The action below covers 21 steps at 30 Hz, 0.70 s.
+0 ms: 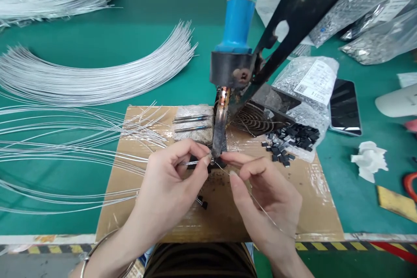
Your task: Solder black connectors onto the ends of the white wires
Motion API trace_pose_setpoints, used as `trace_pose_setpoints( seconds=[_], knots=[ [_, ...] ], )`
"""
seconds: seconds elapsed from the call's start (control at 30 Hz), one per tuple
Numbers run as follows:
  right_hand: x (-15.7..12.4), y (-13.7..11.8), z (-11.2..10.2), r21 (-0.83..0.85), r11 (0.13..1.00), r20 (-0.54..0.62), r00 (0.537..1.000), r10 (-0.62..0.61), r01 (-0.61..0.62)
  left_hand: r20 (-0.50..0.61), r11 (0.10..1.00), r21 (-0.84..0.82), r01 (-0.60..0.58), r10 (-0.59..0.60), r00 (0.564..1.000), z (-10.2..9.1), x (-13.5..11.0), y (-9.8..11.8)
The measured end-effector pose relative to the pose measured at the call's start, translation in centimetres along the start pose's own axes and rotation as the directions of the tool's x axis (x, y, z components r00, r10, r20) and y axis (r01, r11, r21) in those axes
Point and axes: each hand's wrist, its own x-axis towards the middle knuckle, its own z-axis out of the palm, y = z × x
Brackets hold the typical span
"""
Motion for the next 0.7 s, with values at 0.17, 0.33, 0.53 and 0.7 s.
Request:
trace_pose_setpoints(
  seconds=[0.17, 0.33, 0.53, 0.7],
  knots=[
    [0.01, -0.21, -0.09, 0.004, 1.0, 0.008, 1.0, -0.002, 0.002, -0.001, 1.0, -0.018, -0.012, 0.012, 1.0, 0.11, 0.14, 0.17],
    [0.13, -0.25, -0.12, -0.016, 1.0, 0.018, 1.0, -0.003, 0.003, -0.011, 1.0, -0.005, -0.005, 0.005, 1.0, -0.04, -0.01, 0.26],
    [0.05, -0.34, -0.15, -0.015, 1.0, 0.018, 1.0, 0.0, 0.0, -0.005, 1.0, -0.019, -0.016, 0.016, 1.0, -0.15, -0.1, 0.44],
    [-0.02, -0.49, -0.15, -0.006, 1.0, 0.012, 1.0, -0.005, 0.005, -0.009, 0.999, -0.018, -0.028, 0.028, 1.0, -0.09, -0.05, 0.57]
  ],
)
